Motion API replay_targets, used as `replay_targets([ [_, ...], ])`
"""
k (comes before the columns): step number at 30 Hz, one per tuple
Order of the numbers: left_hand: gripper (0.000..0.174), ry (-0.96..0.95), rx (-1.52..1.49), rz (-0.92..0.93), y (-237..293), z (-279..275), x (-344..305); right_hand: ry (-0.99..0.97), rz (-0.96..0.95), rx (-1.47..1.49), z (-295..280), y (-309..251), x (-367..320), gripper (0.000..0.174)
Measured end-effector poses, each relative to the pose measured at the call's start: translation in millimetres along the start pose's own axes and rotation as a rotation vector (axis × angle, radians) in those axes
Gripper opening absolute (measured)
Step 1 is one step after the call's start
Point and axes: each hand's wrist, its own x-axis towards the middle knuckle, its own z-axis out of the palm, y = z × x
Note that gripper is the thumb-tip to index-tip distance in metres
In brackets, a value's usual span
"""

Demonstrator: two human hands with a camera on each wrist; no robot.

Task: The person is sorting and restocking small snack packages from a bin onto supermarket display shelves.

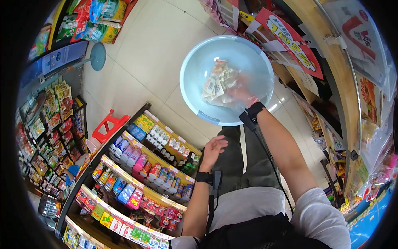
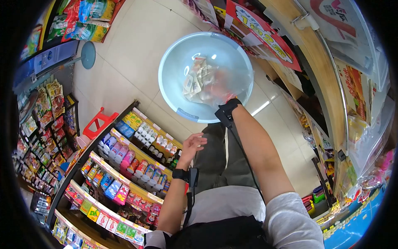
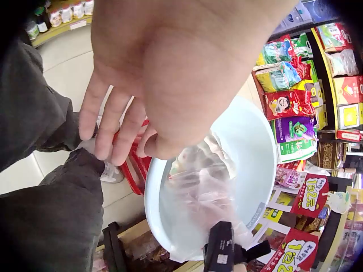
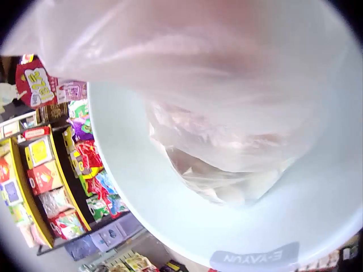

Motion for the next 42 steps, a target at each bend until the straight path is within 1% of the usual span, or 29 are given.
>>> replay_targets([
  [2, 0.034, -0.015, 0.019, -0.016, -5.5, -0.5, -1.7, -0.112, 0.016, 0.034, -0.9, 5.6, 4.7, 0.05],
  [3, 0.033, -0.014, 0.025, -0.016, -6.7, 0.6, -3.8, -0.207, -0.009, -0.103, -8.5, 19.0, 8.5, 0.05],
  [4, 0.033, -0.02, 0.03, -0.018, -8.0, 1.0, -6.3, -0.246, 0.038, -0.157, -9.0, 32.1, 9.8, 0.049],
  [5, 0.033, -0.026, 0.034, -0.018, -11.2, 0.3, -7.5, -0.288, 0.083, -0.213, -9.0, 30.7, 10.5, 0.049],
  [6, 0.032, -0.032, 0.036, -0.014, -13.7, 0.7, -7.6, -0.272, 0.2, -0.189, -7.2, 28.5, 12.9, 0.049],
  [8, 0.031, -0.022, 0.053, -0.05, -17.5, 2.0, -10.5, -0.199, 0.299, -0.083, -4.1, 24.3, 12.9, 0.049],
  [10, 0.03, -0.01, 0.059, -0.061, -19.9, 1.9, -13.9, -0.081, 0.264, 0.084, 0.7, 20.8, 9.3, 0.051],
  [11, 0.029, -0.002, 0.055, -0.056, -22.1, 1.4, -15.9, -0.081, 0.143, -0.174, 3.1, 30.2, 13.8, 0.052],
  [13, 0.028, 0.014, 0.065, -0.068, -24.1, -1.2, -20.3, -0.081, -0.093, -0.689, 5.4, 67.2, 21.2, 0.056],
  [15, 0.028, 0.017, 0.03, -0.052, -34.4, -7.5, -22.3, -0.099, -0.017, -0.628, 5.0, 73.4, 17.3, 0.056],
  [16, 0.028, 0.016, 0.011, -0.038, -37.6, -10.0, -21.6, -0.083, 0.021, -0.544, 3.2, 74.4, 16.3, 0.057],
  [17, 0.028, 0.023, 0.012, -0.043, -38.6, -11.8, -21.6, -0.065, 0.058, -0.46, 1.4, 65.1, 14.5, 0.058],
  [18, 0.027, 0.029, 0.013, -0.048, -39.5, -13.2, -22.2, -0.023, 0.097, -0.32, -4.5, 31.8, 4.0, 0.059],
  [20, 0.027, 0.037, 0.008, -0.041, -39.8, -14.5, -25.5, 0.04, 0.12, -0.217, -9.4, 13.3, -14.2, 0.062],
  [22, 0.026, 0.035, -0.003, -0.009, -36.5, -13.6, -27.8, 0.093, 0.079, -0.293, -20.7, 26.2, -26.5, 0.064],
  [23, 0.028, 0.035, 0.007, -0.014, -34.1, -13.0, -28.2, 0.085, 0.129, -0.317, -31.8, 3.4, -40.4, 0.07],
  [26, 0.03, 0.021, 0.034, 0.001, -25.0, -10.3, -29.2, 0.202, 0.229, -0.429, -47.4, 14.2, -63.3, 0.063],
  [29, 0.029, 0.001, 0.053, 0.041, -17.3, -14.4, -30.0, 0.158, 0.284, -0.212, -68.0, -25.7, -82.0, 0.058],
  [31, 0.029, -0.008, 0.076, 0.063, -8.0, -18.2, -34.1, 0.219, 0.245, -0.237, -73.6, -10.0, -88.1, 0.053],
  [32, 0.028, -0.01, 0.075, 0.088, -5.7, -21.1, -34.9, 0.252, 0.224, -0.249, -72.5, -18.9, -90.3, 0.051],
  [35, 0.026, -0.016, 0.071, 0.137, 0.0, -34.5, -40.6, 0.236, 0.401, 0.187, -72.3, -49.9, -108.9, 0.04],
  [37, 0.027, -0.021, 0.068, 0.145, 6.0, -44.8, -42.7, 0.196, 0.57, 0.455, -74.2, -20.8, -112.5, 0.035],
  [38, 0.027, -0.027, 0.081, 0.163, 14.7, -47.2, -44.3, 0.17, 0.647, 0.591, -73.1, -23.2, -110.5, 0.032],
  [41, 0.03, -0.037, 0.122, 0.2, 34.2, -57.6, -59.9, 0.119, 0.686, 0.408, -65.2, -23.0, -119.1, 0.032],
  [42, 0.03, -0.04, 0.13, 0.217, 41.8, -59.5, -62.0, 0.069, 0.678, 0.337, -64.5, -21.5, -118.8, 0.032],
])
